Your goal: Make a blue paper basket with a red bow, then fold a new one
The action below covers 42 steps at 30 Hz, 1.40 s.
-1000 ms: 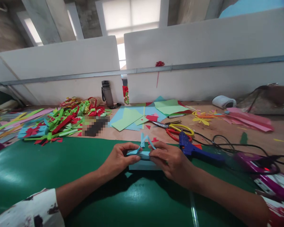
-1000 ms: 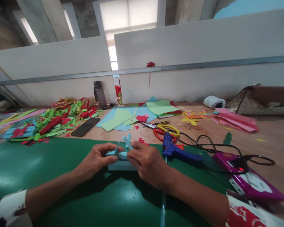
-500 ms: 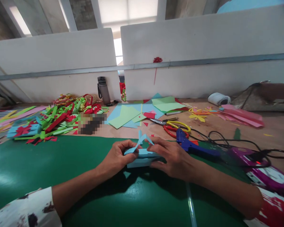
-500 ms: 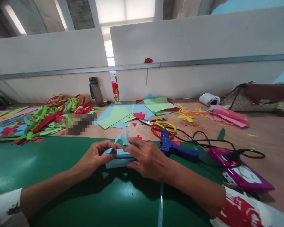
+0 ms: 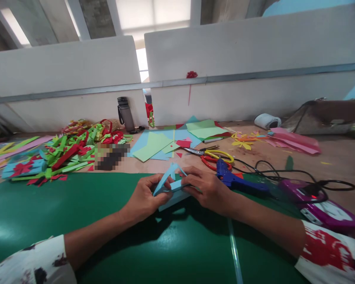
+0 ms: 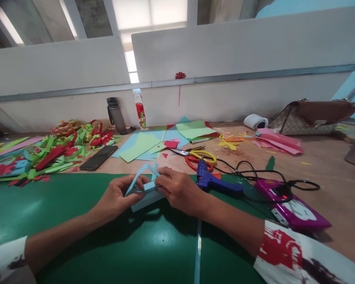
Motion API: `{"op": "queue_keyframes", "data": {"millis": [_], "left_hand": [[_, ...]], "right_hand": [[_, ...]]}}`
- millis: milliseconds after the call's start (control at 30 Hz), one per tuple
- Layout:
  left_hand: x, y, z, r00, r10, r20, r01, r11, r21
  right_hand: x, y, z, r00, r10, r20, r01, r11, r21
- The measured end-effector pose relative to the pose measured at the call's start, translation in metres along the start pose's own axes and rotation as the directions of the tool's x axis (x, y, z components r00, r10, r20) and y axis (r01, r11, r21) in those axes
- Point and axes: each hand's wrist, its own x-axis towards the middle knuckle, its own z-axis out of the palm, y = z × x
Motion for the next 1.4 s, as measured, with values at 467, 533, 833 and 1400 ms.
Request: {"op": "queue_keyframes", "data": {"millis": [467,533,833,1400], "left_hand": [[0.002,-0.009,0.005,0.992,0.023,-0.124,-0.008,0.992,0.122],[0.002,-0.009,0.004,0.991,0.021,-0.129,-0.005,0.992,0.125],[0.002,-0.007,0.002,0.993,0.013,-0.115,0.0,0.993,0.119],[0.003,-0.012,-0.014,0.964,0.147,0.221,-0.162,0.985,0.054]], "right_hand": [[0.001,0.0,0.002,0.996,0.057,-0.067,-0.058,0.998,-0.015],[0.001,0.0,-0.004,0.995,0.071,-0.071,-0.072,0.997,-0.009],[-0.006,0.0,-0.019,0.998,0.039,-0.048,-0.045,0.992,-0.118],[-0.009,0.003,0.001,0.997,0.08,0.011,-0.08,0.996,-0.038]]}}
